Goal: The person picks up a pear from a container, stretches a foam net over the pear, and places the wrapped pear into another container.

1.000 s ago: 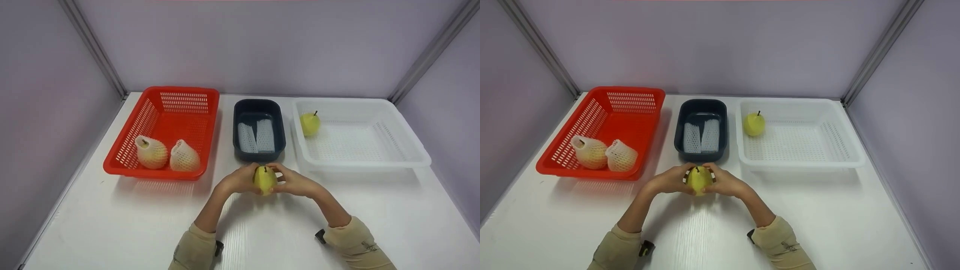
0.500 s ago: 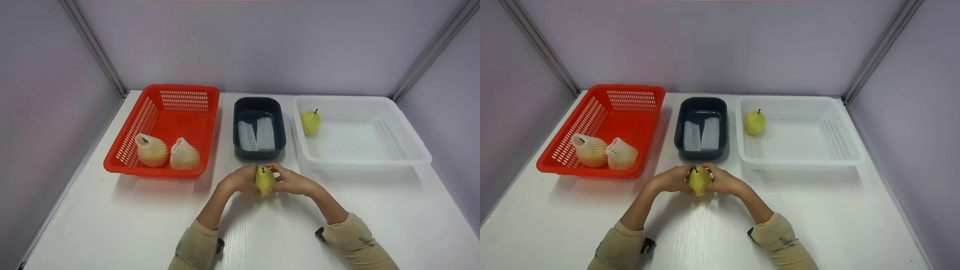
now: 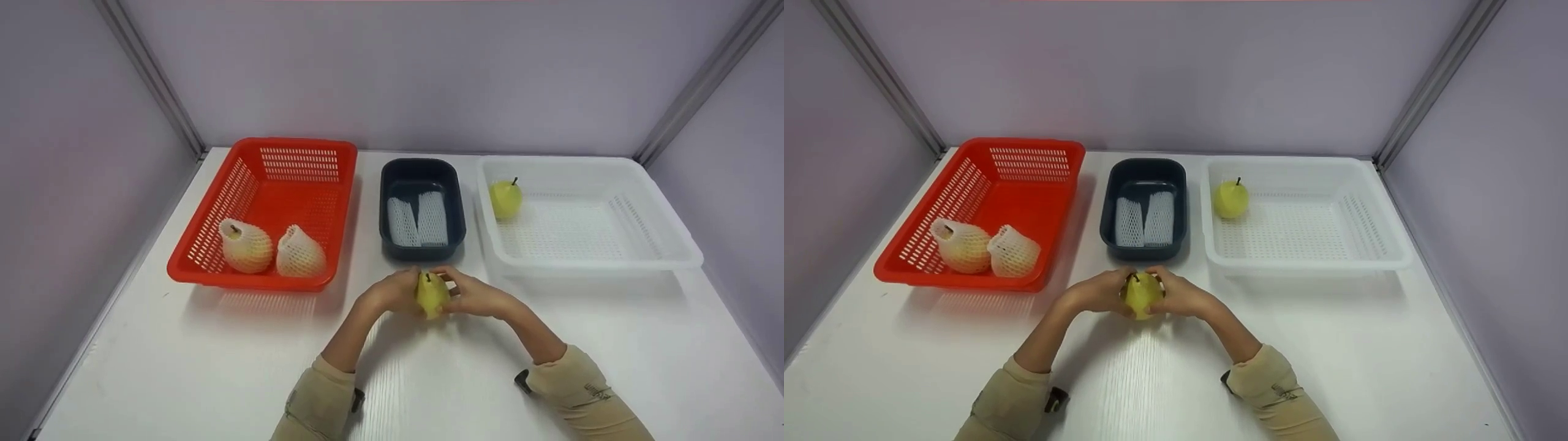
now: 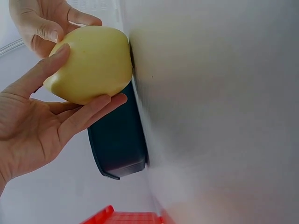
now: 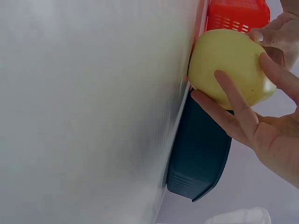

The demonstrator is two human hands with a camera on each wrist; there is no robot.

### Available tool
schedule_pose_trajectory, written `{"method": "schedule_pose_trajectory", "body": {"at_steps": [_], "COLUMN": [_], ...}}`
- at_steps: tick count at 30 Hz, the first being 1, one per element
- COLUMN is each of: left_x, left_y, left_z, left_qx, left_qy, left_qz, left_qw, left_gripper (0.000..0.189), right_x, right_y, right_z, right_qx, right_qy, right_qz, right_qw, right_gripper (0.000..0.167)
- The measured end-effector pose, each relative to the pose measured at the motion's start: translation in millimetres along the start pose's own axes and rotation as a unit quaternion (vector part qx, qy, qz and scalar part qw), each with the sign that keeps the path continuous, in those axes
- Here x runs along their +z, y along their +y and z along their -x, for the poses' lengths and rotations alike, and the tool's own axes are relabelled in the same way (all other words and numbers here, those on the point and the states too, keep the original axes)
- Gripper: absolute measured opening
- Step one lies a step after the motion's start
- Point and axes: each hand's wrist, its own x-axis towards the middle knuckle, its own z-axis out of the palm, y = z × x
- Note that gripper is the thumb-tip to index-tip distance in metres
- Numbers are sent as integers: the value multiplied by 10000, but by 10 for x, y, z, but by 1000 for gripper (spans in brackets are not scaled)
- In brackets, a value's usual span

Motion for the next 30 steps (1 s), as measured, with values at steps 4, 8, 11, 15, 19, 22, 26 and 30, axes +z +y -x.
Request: {"method": "schedule_pose_trajectory", "body": {"at_steps": [4, 8, 11, 15, 19, 22, 26, 30], "left_x": [3, 7, 5, -2, -9, -13, -17, -15], "left_y": [-10, -27, -50, -76, -95, -97, -85, -75], "left_z": [1, -1, 2, 15, 24, 37, 62, 83], "left_qx": [-33, 89, 211, 314, 447, 436, 325, 258], "left_qy": [-18, -11, -12, -3, 29, 8, -36, -39], "left_qz": [-59, -68, -18, 71, 223, 281, 204, 110], "left_qw": [10000, 9999, 9998, 9995, 9987, 9987, 9993, 9996], "left_gripper": [55, 55, 53, 53, 50, 51, 53, 49], "right_x": [3, 8, 10, 13, 20, 27, 32, 36], "right_y": [-5, -14, -11, -7, 0, 6, 16, 15], "right_z": [-2, -2, -3, -2, -6, -9, -10, -10], "right_qx": [78, 137, 105, -11, -92, -93, -95, -124], "right_qy": [-1, 42, 58, 119, 181, 180, 124, 60], "right_qz": [-90, -39, 52, 212, 335, 421, 519, 532], "right_qw": [9999, 9999, 9999, 9997, 9992, 9989, 9985, 9985], "right_gripper": [67, 68, 68, 68, 67, 67, 67, 67]}}
